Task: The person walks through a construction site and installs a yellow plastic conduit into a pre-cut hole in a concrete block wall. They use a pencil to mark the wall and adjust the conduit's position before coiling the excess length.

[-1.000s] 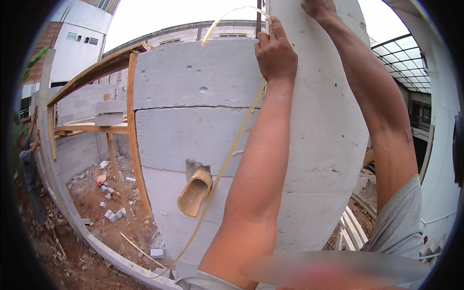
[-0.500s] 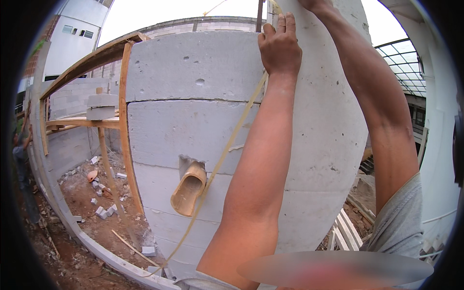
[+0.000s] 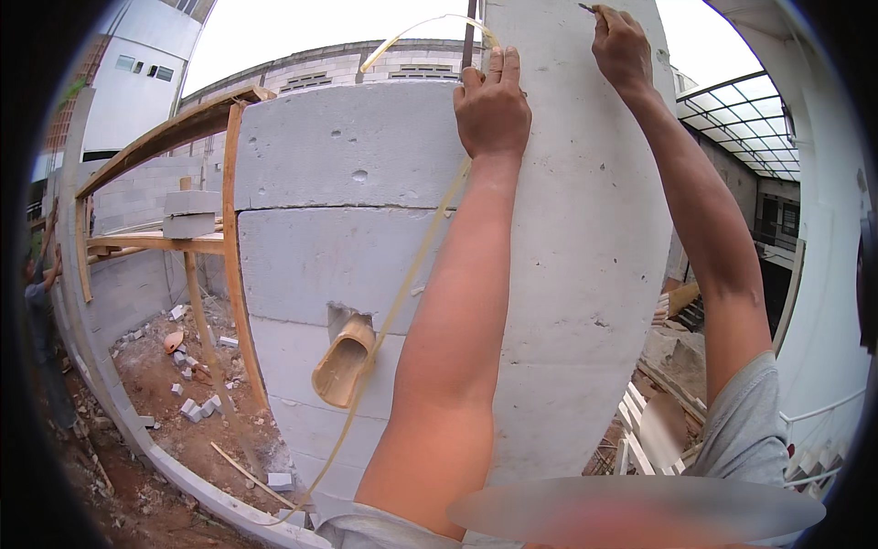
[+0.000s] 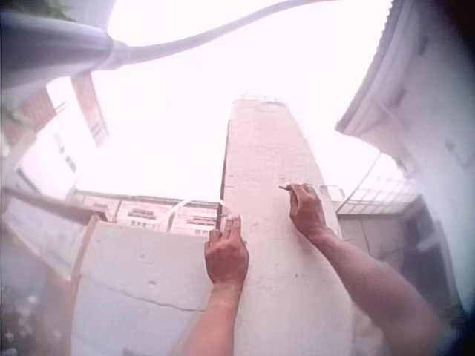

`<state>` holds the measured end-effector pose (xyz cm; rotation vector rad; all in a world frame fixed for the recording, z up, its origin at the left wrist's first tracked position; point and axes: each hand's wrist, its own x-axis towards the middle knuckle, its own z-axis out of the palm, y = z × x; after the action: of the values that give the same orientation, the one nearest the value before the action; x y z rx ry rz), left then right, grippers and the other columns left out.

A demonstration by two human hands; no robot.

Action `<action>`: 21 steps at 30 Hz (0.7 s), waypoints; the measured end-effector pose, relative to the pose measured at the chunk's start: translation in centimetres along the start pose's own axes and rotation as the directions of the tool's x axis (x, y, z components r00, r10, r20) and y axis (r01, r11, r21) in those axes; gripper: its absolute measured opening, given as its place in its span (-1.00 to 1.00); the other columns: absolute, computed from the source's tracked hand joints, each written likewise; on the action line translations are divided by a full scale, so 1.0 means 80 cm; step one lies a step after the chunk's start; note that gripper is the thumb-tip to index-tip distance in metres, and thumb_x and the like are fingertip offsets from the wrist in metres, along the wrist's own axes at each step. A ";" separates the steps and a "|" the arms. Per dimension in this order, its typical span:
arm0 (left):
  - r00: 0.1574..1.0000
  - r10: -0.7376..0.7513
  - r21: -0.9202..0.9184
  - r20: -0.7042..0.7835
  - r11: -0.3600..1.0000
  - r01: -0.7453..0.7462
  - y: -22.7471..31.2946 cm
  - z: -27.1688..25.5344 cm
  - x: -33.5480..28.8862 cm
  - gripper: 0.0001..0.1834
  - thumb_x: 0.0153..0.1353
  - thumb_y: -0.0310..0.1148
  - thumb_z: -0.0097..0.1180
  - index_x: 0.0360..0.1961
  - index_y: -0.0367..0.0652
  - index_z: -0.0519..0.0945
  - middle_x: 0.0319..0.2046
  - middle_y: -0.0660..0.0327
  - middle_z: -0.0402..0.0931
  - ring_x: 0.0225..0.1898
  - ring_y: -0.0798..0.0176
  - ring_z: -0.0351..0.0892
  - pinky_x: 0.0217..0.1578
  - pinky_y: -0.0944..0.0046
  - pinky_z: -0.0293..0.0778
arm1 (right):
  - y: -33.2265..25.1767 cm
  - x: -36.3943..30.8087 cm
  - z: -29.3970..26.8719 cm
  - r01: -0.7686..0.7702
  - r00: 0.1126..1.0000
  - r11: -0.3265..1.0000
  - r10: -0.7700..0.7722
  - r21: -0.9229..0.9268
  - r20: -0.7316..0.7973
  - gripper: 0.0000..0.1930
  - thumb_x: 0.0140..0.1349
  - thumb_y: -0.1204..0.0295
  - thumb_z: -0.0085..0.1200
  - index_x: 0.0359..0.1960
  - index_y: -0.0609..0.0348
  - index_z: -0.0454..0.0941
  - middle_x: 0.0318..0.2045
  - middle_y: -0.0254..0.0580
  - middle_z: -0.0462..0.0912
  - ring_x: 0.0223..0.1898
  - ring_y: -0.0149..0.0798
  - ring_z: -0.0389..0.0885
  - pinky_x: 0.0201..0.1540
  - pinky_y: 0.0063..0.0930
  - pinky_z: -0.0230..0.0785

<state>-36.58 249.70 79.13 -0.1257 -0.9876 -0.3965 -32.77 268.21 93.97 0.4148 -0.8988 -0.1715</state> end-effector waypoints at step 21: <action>0.977 -0.066 0.063 0.203 0.997 0.054 0.001 0.034 0.062 -0.41 0.18 -0.41 0.06 0.27 -0.35 0.55 0.10 -0.22 0.48 0.21 -0.14 0.43 0.24 0.03 0.40 | -0.051 -0.164 -0.100 -0.251 0.967 0.915 0.221 0.316 0.126 -0.75 0.30 0.48 0.10 -0.01 0.04 0.65 -0.20 -0.31 0.67 -0.06 -0.17 0.59 0.04 -0.24 0.47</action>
<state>-36.28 249.19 84.80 -0.0856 -1.2077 -0.4160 -34.42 270.85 78.34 0.6079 -1.0608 0.1891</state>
